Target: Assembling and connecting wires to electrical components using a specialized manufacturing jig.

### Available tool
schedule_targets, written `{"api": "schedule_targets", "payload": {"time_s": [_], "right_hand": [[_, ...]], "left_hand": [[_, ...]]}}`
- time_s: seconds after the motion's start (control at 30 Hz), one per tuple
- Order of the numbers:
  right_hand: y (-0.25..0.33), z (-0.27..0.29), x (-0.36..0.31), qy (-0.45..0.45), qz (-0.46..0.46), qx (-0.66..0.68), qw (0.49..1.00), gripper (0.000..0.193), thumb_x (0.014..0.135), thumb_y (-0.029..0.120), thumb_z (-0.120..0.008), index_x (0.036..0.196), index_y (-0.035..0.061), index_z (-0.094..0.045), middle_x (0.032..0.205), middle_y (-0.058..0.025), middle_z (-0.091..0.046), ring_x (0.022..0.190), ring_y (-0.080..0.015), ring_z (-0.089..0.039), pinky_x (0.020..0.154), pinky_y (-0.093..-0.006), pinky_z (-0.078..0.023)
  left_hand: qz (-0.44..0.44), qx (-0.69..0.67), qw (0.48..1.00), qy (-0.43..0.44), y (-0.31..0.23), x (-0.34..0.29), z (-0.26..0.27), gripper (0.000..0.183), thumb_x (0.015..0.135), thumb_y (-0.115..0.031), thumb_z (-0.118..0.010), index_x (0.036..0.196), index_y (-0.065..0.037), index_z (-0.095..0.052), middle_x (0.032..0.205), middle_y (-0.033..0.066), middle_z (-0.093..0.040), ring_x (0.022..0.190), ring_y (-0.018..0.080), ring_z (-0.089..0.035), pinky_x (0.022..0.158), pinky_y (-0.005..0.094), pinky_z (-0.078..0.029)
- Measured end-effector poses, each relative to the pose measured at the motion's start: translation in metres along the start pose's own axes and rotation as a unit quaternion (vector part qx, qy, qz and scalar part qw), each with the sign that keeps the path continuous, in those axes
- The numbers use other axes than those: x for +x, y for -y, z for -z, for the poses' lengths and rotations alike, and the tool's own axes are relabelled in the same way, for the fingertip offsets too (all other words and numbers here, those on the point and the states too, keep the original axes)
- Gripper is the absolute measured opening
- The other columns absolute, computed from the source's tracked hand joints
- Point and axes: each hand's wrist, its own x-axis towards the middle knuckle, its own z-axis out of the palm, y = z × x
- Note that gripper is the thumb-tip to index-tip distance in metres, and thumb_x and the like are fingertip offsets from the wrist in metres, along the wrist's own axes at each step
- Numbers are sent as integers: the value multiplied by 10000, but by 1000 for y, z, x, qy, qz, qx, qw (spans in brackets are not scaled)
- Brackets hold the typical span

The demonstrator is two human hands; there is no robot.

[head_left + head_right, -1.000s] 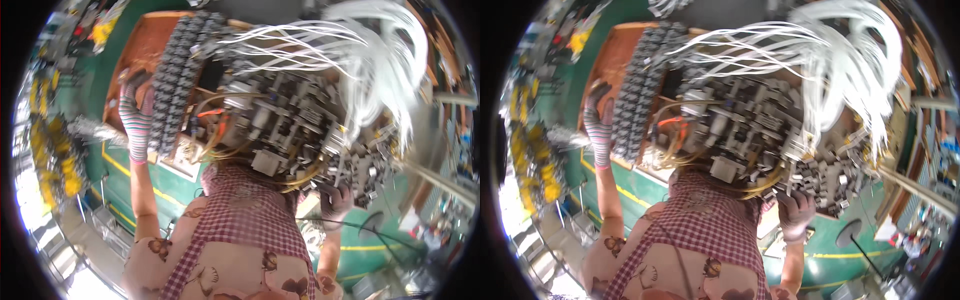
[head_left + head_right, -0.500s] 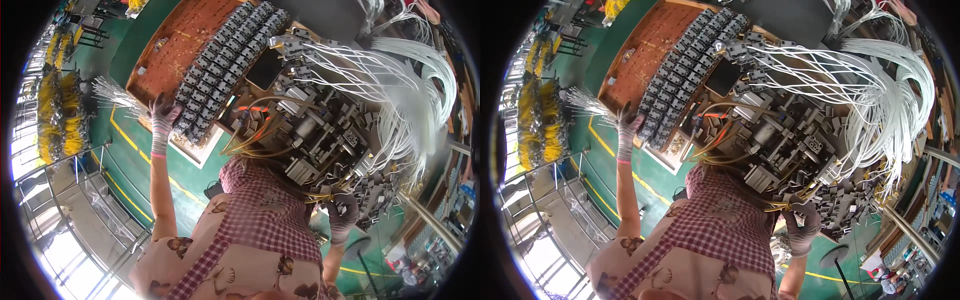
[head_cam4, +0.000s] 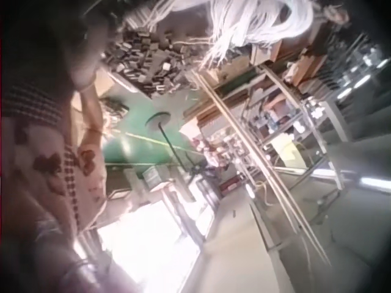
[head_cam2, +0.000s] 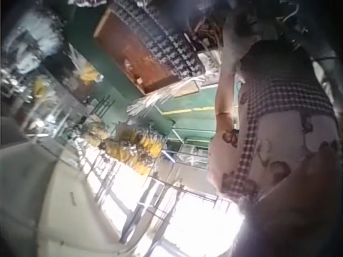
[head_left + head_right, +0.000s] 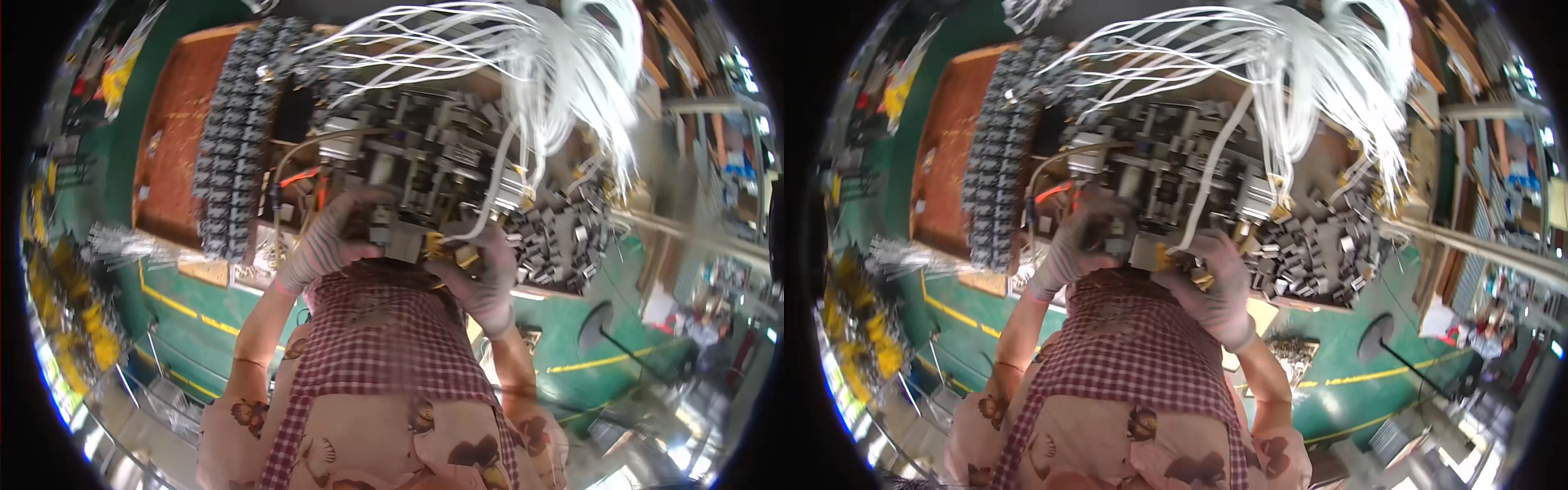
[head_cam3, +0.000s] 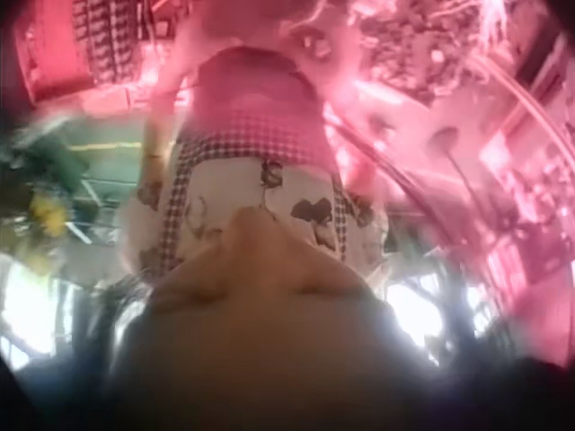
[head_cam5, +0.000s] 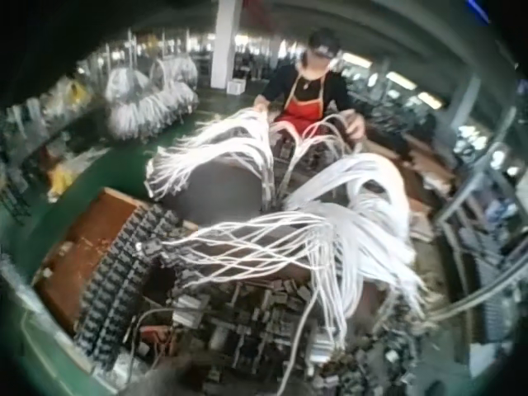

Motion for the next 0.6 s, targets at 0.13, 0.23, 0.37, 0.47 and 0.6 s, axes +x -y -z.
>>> {"api": "schedule_targets", "payload": {"time_s": [0.13,0.23,0.37,0.47,0.6], "right_hand": [[-8,4,1,-8,17,19,1000,494,660,18,-851,1101,95,-643,978,-60,-661,886,-231,-640,728,-328,-526],[-15,9,-4,0,-11,24,1000,475,675,34,-846,1101,94,-647,973,-58,-664,874,-223,-642,745,-331,-522],[-12,13,-7,22,-14,13,1000,445,690,26,-837,1087,98,-650,984,-54,-673,858,-220,-653,759,-350,-528],[-15,14,-10,18,-19,64,998,426,694,13,-834,1064,97,-640,996,-61,-680,875,-225,-659,759,-340,-534],[-18,7,-4,13,-5,68,998,432,690,8,-834,1065,95,-638,995,-59,-679,882,-229,-660,757,-336,-538]], "left_hand": [[-29,6,994,104,-1,26,-31,1011,694,-394,-858,1505,-73,-346,1411,112,-516,1269,265,-534,1053,405,-444],[18,52,992,117,-12,28,-39,1074,707,-407,-848,1543,-69,-266,1417,130,-519,1247,273,-557,1049,411,-443],[-26,129,982,137,-8,21,-40,1058,727,-393,-809,1565,-119,-224,1424,112,-530,1289,265,-535,1029,407,-459],[27,11,994,101,-14,21,-43,1102,707,-395,-816,1568,-100,-194,1401,119,-557,1279,285,-550,1025,419,-462],[-79,256,959,98,-21,21,-45,1087,709,-327,-858,1555,-72,-223,1321,138,-610,1164,256,-619,960,387,-482]]}}
